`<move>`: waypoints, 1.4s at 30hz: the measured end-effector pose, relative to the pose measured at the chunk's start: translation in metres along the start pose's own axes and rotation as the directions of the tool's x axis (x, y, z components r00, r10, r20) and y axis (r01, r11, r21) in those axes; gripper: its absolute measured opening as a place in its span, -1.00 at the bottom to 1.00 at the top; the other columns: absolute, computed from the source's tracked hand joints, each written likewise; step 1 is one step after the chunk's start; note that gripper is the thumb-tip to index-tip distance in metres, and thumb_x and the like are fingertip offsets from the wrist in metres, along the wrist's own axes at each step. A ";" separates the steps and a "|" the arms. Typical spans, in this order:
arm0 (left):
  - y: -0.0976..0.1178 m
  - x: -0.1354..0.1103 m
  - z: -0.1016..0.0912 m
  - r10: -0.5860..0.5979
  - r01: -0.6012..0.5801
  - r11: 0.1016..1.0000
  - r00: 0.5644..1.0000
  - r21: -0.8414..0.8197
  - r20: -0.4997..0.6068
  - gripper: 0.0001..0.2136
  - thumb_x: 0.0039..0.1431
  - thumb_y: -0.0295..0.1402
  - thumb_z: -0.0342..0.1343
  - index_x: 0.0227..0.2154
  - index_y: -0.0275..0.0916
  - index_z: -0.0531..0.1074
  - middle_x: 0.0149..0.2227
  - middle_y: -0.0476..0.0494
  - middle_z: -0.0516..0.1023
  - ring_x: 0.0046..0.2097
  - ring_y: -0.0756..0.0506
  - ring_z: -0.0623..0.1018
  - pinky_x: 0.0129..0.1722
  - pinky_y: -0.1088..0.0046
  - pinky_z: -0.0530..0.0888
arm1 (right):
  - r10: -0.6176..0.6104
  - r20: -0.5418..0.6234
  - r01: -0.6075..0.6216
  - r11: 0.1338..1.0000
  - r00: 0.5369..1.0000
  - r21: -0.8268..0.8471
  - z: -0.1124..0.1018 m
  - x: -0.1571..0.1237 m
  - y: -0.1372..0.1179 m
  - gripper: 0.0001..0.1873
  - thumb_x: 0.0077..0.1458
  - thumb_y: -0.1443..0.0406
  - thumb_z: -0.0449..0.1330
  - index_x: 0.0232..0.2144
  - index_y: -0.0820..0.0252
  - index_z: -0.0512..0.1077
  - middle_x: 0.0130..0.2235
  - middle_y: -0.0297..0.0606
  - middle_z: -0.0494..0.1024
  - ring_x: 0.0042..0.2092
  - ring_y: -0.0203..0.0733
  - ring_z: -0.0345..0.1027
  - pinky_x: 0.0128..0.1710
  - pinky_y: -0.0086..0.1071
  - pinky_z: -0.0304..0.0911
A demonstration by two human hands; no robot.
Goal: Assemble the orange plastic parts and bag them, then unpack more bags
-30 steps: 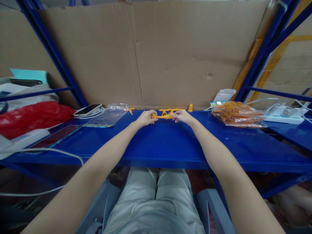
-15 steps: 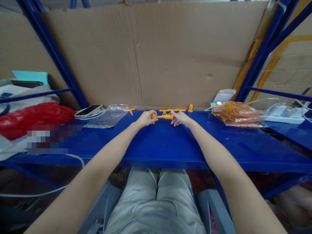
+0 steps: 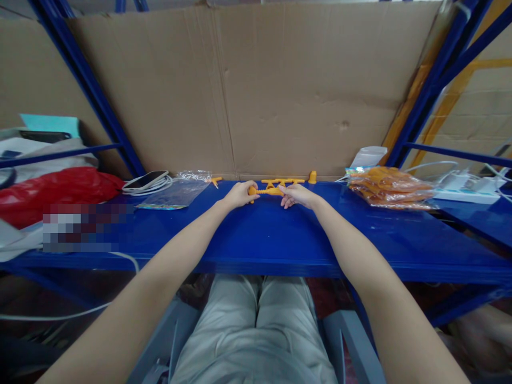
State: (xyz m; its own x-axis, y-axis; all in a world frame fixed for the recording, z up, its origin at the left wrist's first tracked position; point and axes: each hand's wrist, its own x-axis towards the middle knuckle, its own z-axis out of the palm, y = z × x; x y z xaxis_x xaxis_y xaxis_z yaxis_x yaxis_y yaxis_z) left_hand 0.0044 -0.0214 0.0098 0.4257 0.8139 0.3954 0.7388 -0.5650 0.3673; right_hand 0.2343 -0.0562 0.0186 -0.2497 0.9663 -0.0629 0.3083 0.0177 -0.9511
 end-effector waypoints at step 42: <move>0.001 0.001 0.001 0.024 -0.023 0.998 1.000 0.058 -0.009 -0.78 0.09 -0.37 0.24 -0.19 -0.24 0.43 -0.51 0.01 0.56 -0.37 -0.04 0.58 -0.30 0.50 0.42 | 0.063 -0.120 -0.055 0.996 0.991 0.072 0.005 0.000 -0.002 -0.67 0.30 0.10 0.05 -0.38 0.24 0.32 -0.56 -0.25 0.52 -0.61 -0.41 0.32 -0.63 -0.60 0.21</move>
State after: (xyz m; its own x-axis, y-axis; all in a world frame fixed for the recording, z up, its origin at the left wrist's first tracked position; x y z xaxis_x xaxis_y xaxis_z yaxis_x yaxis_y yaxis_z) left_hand 0.0056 -0.0208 0.0099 0.4385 0.7989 0.4118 0.7577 -0.5750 0.3087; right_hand 0.2288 -0.0576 0.0194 -0.1181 0.9893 -0.0861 0.2548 -0.0536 -0.9655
